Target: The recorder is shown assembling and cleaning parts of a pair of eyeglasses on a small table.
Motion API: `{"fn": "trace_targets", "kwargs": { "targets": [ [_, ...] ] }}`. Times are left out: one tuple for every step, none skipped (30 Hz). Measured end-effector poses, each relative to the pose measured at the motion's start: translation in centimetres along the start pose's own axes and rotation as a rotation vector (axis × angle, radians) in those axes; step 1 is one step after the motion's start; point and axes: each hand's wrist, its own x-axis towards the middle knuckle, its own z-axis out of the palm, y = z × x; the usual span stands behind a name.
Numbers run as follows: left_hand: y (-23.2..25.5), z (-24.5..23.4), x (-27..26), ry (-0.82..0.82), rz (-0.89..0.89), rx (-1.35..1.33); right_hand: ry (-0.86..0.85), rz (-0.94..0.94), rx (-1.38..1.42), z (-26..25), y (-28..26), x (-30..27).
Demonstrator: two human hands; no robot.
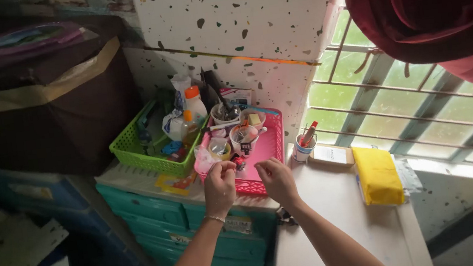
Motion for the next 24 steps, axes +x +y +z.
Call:
{"fn": "trace_targets", "kwargs": {
  "targets": [
    [-0.7,-0.1,0.7,-0.017,0.001,-0.006,0.013,0.011,-0.008,0.7,0.1,0.1],
    [-1.4,-0.2,1.3,-0.046,0.010,-0.031,0.050,0.077,0.001,1.4,0.2,0.2],
    [-2.0,0.2,2.1,-0.073,0.023,-0.066,0.091,0.138,0.002,1.6,0.5,0.6],
    [-1.5,0.3,2.8,-0.089,0.028,-0.081,0.107,0.143,-0.013,2.0,0.6,0.8],
    [-1.1,0.5,3.3,-0.114,0.008,-0.087,0.144,0.144,-0.016,2.2,0.9,0.8],
    [-0.7,0.9,3.8,-0.139,-0.012,-0.093,0.181,0.144,-0.020,2.3,1.2,0.8],
    [-0.9,1.4,4.3,-0.163,-0.014,-0.103,0.196,0.159,-0.033,2.4,0.8,0.7],
    [-1.1,2.0,4.8,-0.151,0.056,-0.125,0.172,0.199,-0.035,2.4,0.4,0.7],
    [-1.2,2.7,5.6,-0.134,0.130,-0.149,0.150,0.233,-0.034,2.4,0.0,1.0],
    [-2.7,3.2,5.7,-0.153,0.133,-0.160,0.167,0.243,-0.045,2.5,0.1,0.9],
    [-4.1,3.8,6.0,-0.089,0.185,-0.083,0.164,0.224,-0.060,2.5,0.2,1.0],
    [-5.5,4.4,6.2,-0.025,0.237,-0.007,0.162,0.206,-0.075,2.4,0.3,1.0],
    [-4.5,4.0,6.2,-0.028,0.238,-0.014,0.166,0.206,-0.081,2.4,0.3,1.2],
    [-3.5,3.7,6.1,-0.057,0.073,-0.026,0.160,0.203,-0.067,2.4,0.3,1.4],
    [-2.7,2.9,5.7,-0.083,-0.098,-0.029,0.147,0.203,-0.045,2.7,0.3,1.2],
    [-2.9,3.2,6.0,-0.084,-0.102,-0.027,0.144,0.206,-0.045,2.7,0.4,1.3],
    [-3.2,3.2,6.2,-0.094,-0.101,-0.050,0.142,0.234,-0.044,2.8,0.4,1.3],
    [-3.4,3.3,6.3,-0.104,-0.100,-0.074,0.140,0.262,-0.044,2.9,0.4,1.2],
    [-3.3,3.1,6.3,-0.098,-0.102,-0.072,0.134,0.259,-0.041,2.8,0.4,1.3],
    [-3.1,3.0,6.4,-0.133,-0.144,-0.084,0.127,0.260,-0.034,2.5,0.3,1.3],
    [-2.8,2.9,6.5,-0.168,-0.183,-0.096,0.122,0.259,-0.025,2.2,0.3,1.5],
    [-2.3,2.8,6.3,-0.162,-0.183,-0.094,0.117,0.255,-0.021,1.9,0.2,1.4],
    [-1.8,2.7,6.3,-0.164,-0.197,-0.061,0.070,0.297,0.010,1.6,0.2,1.5],
    [-1.3,2.5,6.1,-0.167,-0.210,-0.028,0.022,0.338,0.040,1.3,0.1,1.6]
  ]
}}
